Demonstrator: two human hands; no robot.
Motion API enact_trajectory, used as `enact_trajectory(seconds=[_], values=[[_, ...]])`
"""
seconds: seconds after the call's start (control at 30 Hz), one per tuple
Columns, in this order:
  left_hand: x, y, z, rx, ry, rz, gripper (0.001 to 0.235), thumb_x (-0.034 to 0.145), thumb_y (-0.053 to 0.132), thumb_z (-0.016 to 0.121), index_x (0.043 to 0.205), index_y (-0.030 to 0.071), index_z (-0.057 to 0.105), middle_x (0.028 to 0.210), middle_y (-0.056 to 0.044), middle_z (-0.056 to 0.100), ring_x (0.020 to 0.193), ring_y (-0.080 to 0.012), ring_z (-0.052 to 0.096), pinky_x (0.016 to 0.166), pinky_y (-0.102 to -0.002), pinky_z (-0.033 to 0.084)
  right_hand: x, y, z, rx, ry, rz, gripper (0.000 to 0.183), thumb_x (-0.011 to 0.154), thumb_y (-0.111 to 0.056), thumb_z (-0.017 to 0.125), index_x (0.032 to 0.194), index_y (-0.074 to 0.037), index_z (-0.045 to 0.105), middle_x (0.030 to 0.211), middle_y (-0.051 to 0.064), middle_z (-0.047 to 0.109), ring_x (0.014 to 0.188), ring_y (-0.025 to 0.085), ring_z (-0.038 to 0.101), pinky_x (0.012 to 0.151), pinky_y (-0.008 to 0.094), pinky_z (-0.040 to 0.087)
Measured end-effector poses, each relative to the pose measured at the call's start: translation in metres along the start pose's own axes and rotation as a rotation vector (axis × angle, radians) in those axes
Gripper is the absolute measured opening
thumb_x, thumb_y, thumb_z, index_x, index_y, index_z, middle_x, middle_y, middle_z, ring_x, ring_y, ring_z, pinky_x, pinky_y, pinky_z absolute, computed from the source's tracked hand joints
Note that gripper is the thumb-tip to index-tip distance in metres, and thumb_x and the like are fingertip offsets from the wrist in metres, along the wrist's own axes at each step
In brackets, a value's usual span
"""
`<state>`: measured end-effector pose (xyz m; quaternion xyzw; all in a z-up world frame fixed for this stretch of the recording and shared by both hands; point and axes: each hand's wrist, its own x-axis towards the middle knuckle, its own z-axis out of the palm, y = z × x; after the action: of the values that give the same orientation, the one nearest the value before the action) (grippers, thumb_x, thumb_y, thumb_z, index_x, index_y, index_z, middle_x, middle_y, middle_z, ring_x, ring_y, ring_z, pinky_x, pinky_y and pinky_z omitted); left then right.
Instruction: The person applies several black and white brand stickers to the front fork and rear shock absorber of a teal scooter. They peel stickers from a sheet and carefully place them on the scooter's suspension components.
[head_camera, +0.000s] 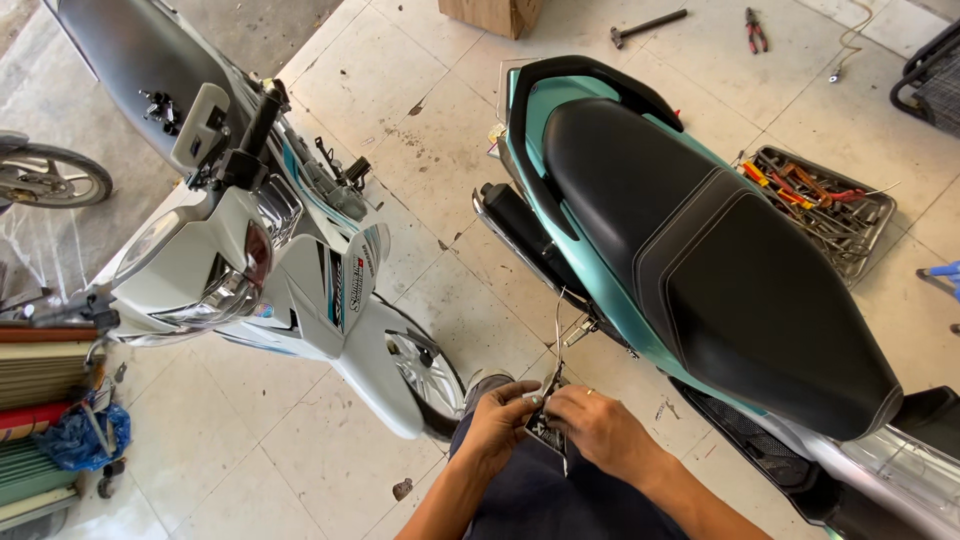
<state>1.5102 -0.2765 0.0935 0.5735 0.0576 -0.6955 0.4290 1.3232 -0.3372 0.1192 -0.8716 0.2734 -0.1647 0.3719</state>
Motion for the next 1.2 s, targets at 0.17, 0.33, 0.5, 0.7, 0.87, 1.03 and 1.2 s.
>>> enact_trajectory(seconds=[0.17,0.33,0.5,0.7,0.87,1.03,1.2], values=[[0.001,0.021,0.002,-0.003,0.028,0.004,0.038,0.08,0.003,0.08,0.117,0.001,0.07,0.078,-0.008,0.072,0.058,-0.0095,0.058,0.051,-0.022,0.048,0.011,0.006,0.007,0.091,0.135,0.096,0.031,0.086,-0.017,0.079,0.115,-0.007,0.073,0.109,0.009,0.074,0.097,0.024,0.075,0.093,0.034,0.061],[0.01,0.034,-0.009,-0.07,0.018,0.047,0.036,0.081,0.002,0.082,0.115,-0.001,0.07,0.073,-0.006,0.07,0.055,-0.0077,0.057,0.046,-0.02,0.04,0.032,0.009,0.018,0.028,0.166,0.087,0.027,0.086,-0.017,0.079,0.111,-0.007,0.076,0.109,0.011,0.074,0.098,0.025,0.074,0.093,0.035,0.061],[0.007,0.068,-0.019,0.048,0.033,0.085,0.043,0.076,0.01,0.087,0.116,0.0,0.072,0.084,-0.008,0.078,0.072,-0.0099,0.061,0.061,-0.025,0.041,0.063,0.006,0.032,0.022,0.185,0.136,0.028,0.083,-0.015,0.081,0.111,-0.01,0.076,0.11,0.009,0.075,0.096,0.023,0.076,0.092,0.033,0.061],[0.03,0.112,-0.05,0.094,0.004,0.082,0.052,0.073,0.008,0.087,0.12,-0.007,0.07,0.092,-0.016,0.079,0.075,-0.0134,0.066,0.063,-0.024,0.049,0.112,0.003,0.055,0.039,0.161,0.236,0.028,0.081,-0.01,0.082,0.108,-0.01,0.074,0.108,0.005,0.074,0.093,0.02,0.075,0.089,0.031,0.061],[0.047,0.148,-0.072,0.181,-0.037,0.02,0.047,0.075,0.004,0.083,0.118,-0.007,0.07,0.092,-0.018,0.08,0.077,-0.0163,0.07,0.067,-0.026,0.053,0.15,-0.005,0.069,0.035,0.153,0.313,0.023,0.081,-0.009,0.082,0.103,-0.008,0.074,0.102,0.002,0.072,0.084,0.019,0.074,0.08,0.031,0.062],[0.077,0.165,-0.091,0.19,-0.083,0.001,0.042,0.076,0.002,0.082,0.116,-0.007,0.07,0.092,-0.018,0.079,0.074,-0.0155,0.069,0.067,-0.024,0.053,0.179,-0.002,0.076,0.059,0.16,0.313,0.02,0.081,-0.004,0.081,0.098,-0.008,0.072,0.099,0.003,0.071,0.085,0.018,0.073,0.08,0.03,0.062],[0.106,0.166,-0.1,0.179,-0.111,-0.01,0.047,0.074,0.008,0.085,0.117,-0.005,0.07,0.094,-0.019,0.079,0.079,-0.0176,0.071,0.07,-0.025,0.054,0.178,0.023,0.098,-0.057,0.263,0.245,0.035,0.083,-0.006,0.081,0.117,-0.012,0.074,0.104,0.005,0.072,0.086,0.02,0.074,0.079,0.032,0.063]])
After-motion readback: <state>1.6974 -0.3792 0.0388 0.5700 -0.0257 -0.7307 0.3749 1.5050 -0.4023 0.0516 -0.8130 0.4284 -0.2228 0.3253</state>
